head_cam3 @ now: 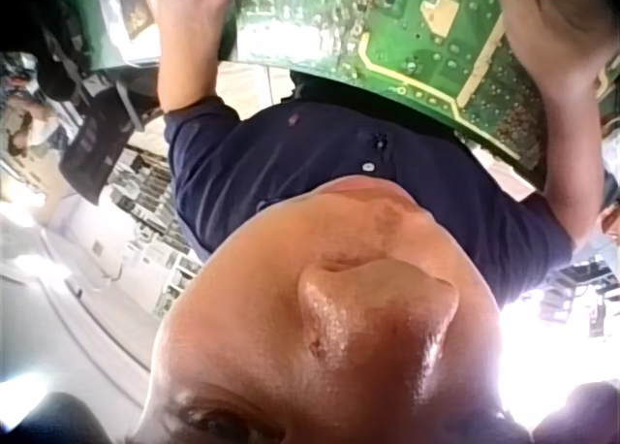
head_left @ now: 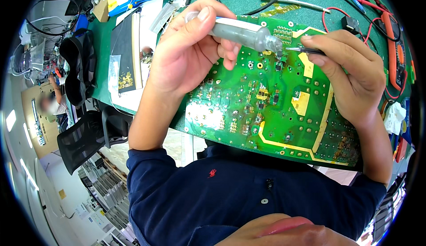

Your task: The person applies flux from a syringe to components on a large green circuit board, uses a desoldering pump, and solders components using a soldering iron and solder wire.

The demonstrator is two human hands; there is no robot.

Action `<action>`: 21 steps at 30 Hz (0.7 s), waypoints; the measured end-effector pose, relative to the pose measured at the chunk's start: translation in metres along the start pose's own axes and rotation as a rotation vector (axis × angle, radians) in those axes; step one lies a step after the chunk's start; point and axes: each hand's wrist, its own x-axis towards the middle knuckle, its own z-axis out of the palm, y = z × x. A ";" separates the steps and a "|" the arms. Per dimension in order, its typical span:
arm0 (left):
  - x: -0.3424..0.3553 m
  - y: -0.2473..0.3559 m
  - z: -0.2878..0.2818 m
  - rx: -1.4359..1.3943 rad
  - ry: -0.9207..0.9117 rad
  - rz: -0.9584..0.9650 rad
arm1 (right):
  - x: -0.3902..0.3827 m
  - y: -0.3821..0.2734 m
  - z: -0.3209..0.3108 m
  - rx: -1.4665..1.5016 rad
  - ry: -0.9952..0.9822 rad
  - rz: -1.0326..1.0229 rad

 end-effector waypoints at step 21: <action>0.001 -0.004 0.002 0.028 -0.006 0.003 | 0.000 -0.003 0.002 0.005 -0.009 0.010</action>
